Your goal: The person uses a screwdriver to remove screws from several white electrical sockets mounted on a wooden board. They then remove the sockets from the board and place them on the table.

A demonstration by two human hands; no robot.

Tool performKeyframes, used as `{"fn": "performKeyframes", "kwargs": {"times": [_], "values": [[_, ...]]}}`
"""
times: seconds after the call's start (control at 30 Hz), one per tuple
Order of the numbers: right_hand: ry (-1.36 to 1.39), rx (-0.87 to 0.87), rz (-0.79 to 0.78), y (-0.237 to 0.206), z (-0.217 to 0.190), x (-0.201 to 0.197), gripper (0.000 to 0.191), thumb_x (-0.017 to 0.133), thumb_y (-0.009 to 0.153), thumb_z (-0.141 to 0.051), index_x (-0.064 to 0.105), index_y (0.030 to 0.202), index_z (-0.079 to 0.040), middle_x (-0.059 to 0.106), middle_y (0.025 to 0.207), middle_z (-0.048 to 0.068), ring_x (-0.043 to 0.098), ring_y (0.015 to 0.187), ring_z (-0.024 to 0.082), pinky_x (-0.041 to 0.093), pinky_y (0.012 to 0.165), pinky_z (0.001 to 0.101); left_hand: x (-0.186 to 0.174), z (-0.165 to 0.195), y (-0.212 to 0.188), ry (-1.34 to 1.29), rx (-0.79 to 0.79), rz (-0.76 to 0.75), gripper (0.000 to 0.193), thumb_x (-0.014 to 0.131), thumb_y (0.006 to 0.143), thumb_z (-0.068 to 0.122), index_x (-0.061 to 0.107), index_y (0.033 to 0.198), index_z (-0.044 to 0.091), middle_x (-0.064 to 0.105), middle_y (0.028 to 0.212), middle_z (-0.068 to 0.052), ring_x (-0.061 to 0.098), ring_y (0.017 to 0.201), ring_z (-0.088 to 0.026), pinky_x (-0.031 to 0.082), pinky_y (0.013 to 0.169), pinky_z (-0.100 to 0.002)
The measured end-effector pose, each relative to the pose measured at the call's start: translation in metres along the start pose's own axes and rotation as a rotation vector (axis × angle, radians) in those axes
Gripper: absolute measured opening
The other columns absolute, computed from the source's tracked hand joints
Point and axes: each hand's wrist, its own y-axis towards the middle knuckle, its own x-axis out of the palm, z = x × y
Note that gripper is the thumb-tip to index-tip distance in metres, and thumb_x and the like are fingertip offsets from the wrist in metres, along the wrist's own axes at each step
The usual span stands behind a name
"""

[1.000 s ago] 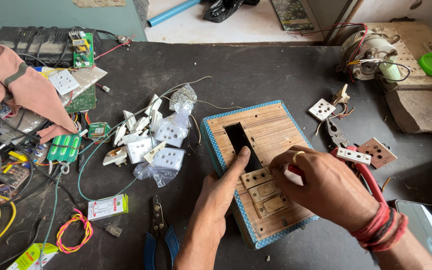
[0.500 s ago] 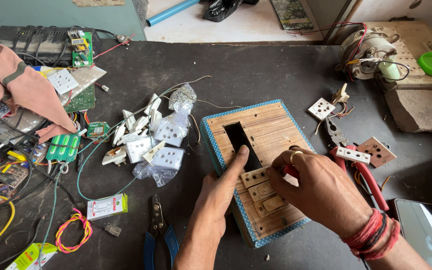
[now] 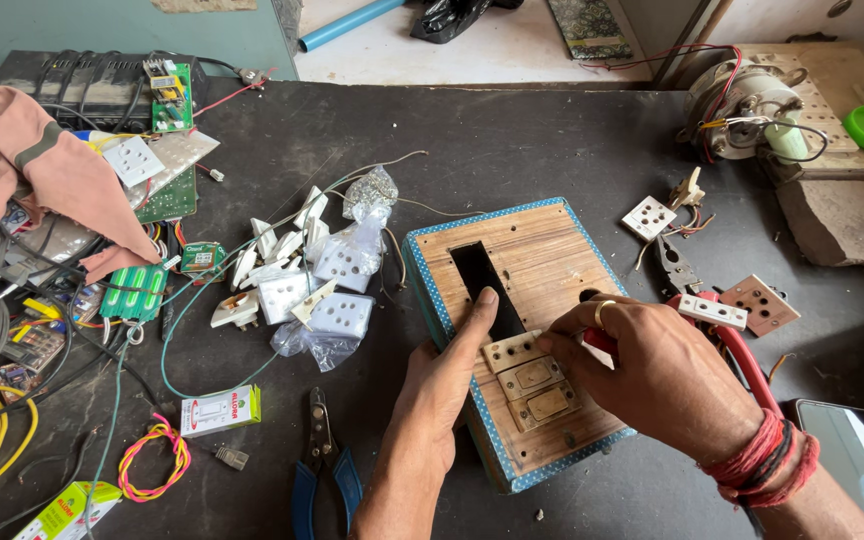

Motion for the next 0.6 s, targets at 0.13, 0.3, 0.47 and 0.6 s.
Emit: {"fn": "performKeyframes", "kwargs": {"times": [0.13, 0.3, 0.47, 0.6], "values": [[-0.041, 0.037, 0.005, -0.0012, 0.001, 0.0036, 0.028, 0.077, 0.087, -0.039, 0.08, 0.098, -0.014, 0.073, 0.07, 0.007, 0.068, 0.057, 0.024, 0.053, 0.056, 0.0391, 0.0003, 0.0003, -0.0017, 0.004, 0.007, -0.009, 0.109, 0.067, 0.065, 0.073, 0.044, 0.152, 0.011, 0.05, 0.152, -0.017, 0.039, 0.148, -0.032, 0.031, 0.119, -0.057], [0.024, -0.065, 0.083, -0.0043, 0.0012, 0.0083, 0.02, 0.076, 0.083, -0.029, 0.079, 0.093, -0.012, 0.072, 0.071, 0.006, 0.069, 0.056, 0.023, 0.054, 0.054, 0.0391, 0.0004, 0.0006, -0.0037, -0.005, 0.053, -0.038, 0.106, 0.067, 0.065, 0.073, 0.049, 0.149, 0.011, 0.055, 0.15, -0.015, 0.042, 0.147, -0.03, 0.032, 0.119, -0.052], [0.024, 0.063, -0.037, -0.0021, 0.0016, 0.0058, 0.02, 0.074, 0.083, -0.026, 0.079, 0.099, -0.017, 0.071, 0.069, 0.007, 0.07, 0.058, 0.022, 0.055, 0.06, 0.0366, 0.0002, 0.0012, -0.0043, -0.023, 0.036, -0.017, 0.103, 0.069, 0.068, 0.071, 0.048, 0.149, 0.009, 0.053, 0.151, -0.016, 0.041, 0.148, -0.03, 0.032, 0.12, -0.052], [-0.043, 0.063, -0.028, -0.0003, 0.0025, 0.0049, 0.024, 0.078, 0.089, -0.037, 0.079, 0.1, -0.016, 0.073, 0.073, 0.007, 0.07, 0.059, 0.024, 0.054, 0.059, 0.0381, 0.0006, 0.0013, -0.0041, -0.02, 0.043, -0.028, 0.105, 0.069, 0.066, 0.071, 0.047, 0.15, 0.011, 0.051, 0.152, -0.016, 0.04, 0.148, -0.031, 0.032, 0.119, -0.053]]}}
